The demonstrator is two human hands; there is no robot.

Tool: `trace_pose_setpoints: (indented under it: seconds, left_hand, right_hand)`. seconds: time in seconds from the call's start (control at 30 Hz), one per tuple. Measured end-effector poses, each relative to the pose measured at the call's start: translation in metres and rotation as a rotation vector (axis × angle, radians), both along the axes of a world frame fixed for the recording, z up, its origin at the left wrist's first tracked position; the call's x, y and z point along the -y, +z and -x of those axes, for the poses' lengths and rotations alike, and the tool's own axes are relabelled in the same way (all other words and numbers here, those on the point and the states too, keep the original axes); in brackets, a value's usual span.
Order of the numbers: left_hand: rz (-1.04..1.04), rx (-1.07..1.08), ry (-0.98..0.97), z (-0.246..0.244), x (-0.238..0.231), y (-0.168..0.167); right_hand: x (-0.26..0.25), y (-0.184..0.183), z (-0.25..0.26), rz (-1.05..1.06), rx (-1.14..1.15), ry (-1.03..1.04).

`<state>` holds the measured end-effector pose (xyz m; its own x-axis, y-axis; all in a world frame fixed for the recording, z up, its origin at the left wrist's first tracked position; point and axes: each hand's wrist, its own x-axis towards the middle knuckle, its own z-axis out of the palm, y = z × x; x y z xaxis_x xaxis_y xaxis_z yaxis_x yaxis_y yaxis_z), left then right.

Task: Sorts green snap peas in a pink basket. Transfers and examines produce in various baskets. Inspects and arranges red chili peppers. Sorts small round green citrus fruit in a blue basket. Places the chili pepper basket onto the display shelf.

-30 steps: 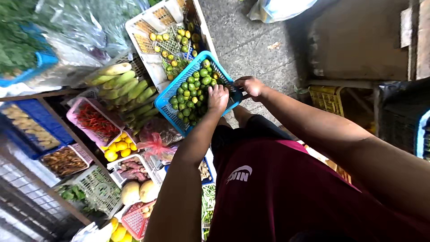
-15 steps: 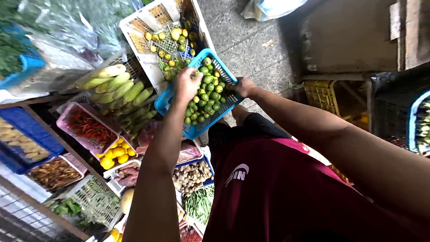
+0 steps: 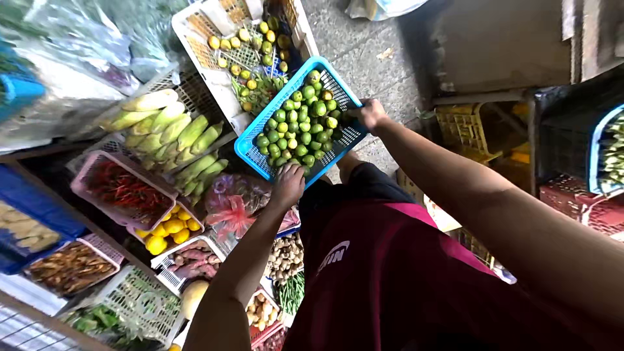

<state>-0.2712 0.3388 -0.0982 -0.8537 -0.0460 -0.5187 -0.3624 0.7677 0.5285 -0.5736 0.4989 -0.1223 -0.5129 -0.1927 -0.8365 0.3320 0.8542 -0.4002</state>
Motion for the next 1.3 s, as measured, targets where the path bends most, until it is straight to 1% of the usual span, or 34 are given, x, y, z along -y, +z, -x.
trace_pose_setpoints:
  seconds: [0.07, 0.13, 0.2, 0.3, 0.33, 0.4, 0.47, 0.53, 0.63, 0.73, 0.8, 0.83, 0.9, 0.97, 1.03, 1.1, 1.23, 1.3]
  left_hand:
    - [-0.012, -0.030, 0.083, 0.009, 0.004, 0.013]
    - [-0.035, -0.127, 0.133, 0.041, 0.011, 0.010]
    - [-0.057, -0.179, 0.102, 0.086, 0.015, -0.001]
    - [-0.008, -0.131, 0.023, 0.145, 0.004, -0.028]
    - [0.009, -0.103, 0.044, 0.159, -0.004, -0.037]
    - [0.041, -0.071, 0.147, 0.178, -0.023, -0.053]
    - [0.059, -0.060, 0.229, 0.184, -0.036, -0.055]
    - [0.056, -0.072, 0.224, 0.184, -0.038, -0.051]
    - [-0.006, -0.049, 0.084, 0.167, -0.026, -0.034]
    - [0.026, -0.047, -0.156, 0.120, -0.010, -0.017]
    - [0.062, -0.017, -0.170, 0.092, 0.006, -0.004]
    - [0.076, -0.011, -0.140, 0.089, 0.012, -0.001]
    - [0.043, -0.017, -0.057, 0.103, 0.017, 0.001]
    - [0.013, -0.051, -0.031, 0.137, 0.011, -0.012]
    - [0.033, -0.046, -0.087, 0.172, 0.000, -0.035]
    - [0.070, -0.007, -0.144, 0.195, -0.008, -0.050]
    - [0.121, 0.103, -0.193, 0.205, -0.010, -0.046]
    - [0.143, 0.093, -0.234, 0.198, -0.008, -0.046]
  right_hand:
    - [0.001, 0.001, -0.001, -0.015, 0.005, -0.007]
    - [0.001, 0.001, 0.000, -0.017, 0.007, -0.011]
    - [0.000, 0.001, 0.001, -0.014, 0.009, -0.011]
    - [0.002, 0.004, 0.000, -0.006, 0.015, -0.019]
    - [0.003, 0.005, 0.000, -0.002, 0.012, -0.022]
    - [0.005, 0.007, 0.001, 0.001, 0.008, -0.022]
    - [0.007, 0.008, 0.000, -0.001, 0.011, -0.022]
    - [0.007, 0.008, 0.000, -0.007, 0.016, -0.017]
    - [0.002, 0.003, -0.002, -0.003, 0.006, -0.034]
    - [0.000, 0.000, 0.000, -0.008, 0.004, -0.026]
    - [0.000, -0.001, 0.000, -0.005, 0.012, -0.009]
    - [0.000, -0.001, 0.003, -0.004, 0.012, -0.003]
    - [-0.002, -0.003, 0.001, -0.001, 0.018, 0.006]
    - [-0.004, -0.005, 0.000, 0.020, 0.023, -0.008]
    - [-0.005, -0.005, 0.002, 0.033, 0.035, -0.022]
    - [-0.005, -0.005, 0.003, 0.032, 0.043, -0.021]
    - [-0.003, -0.005, 0.003, 0.044, 0.047, -0.011]
    - [-0.004, -0.006, 0.002, 0.041, 0.038, -0.012]
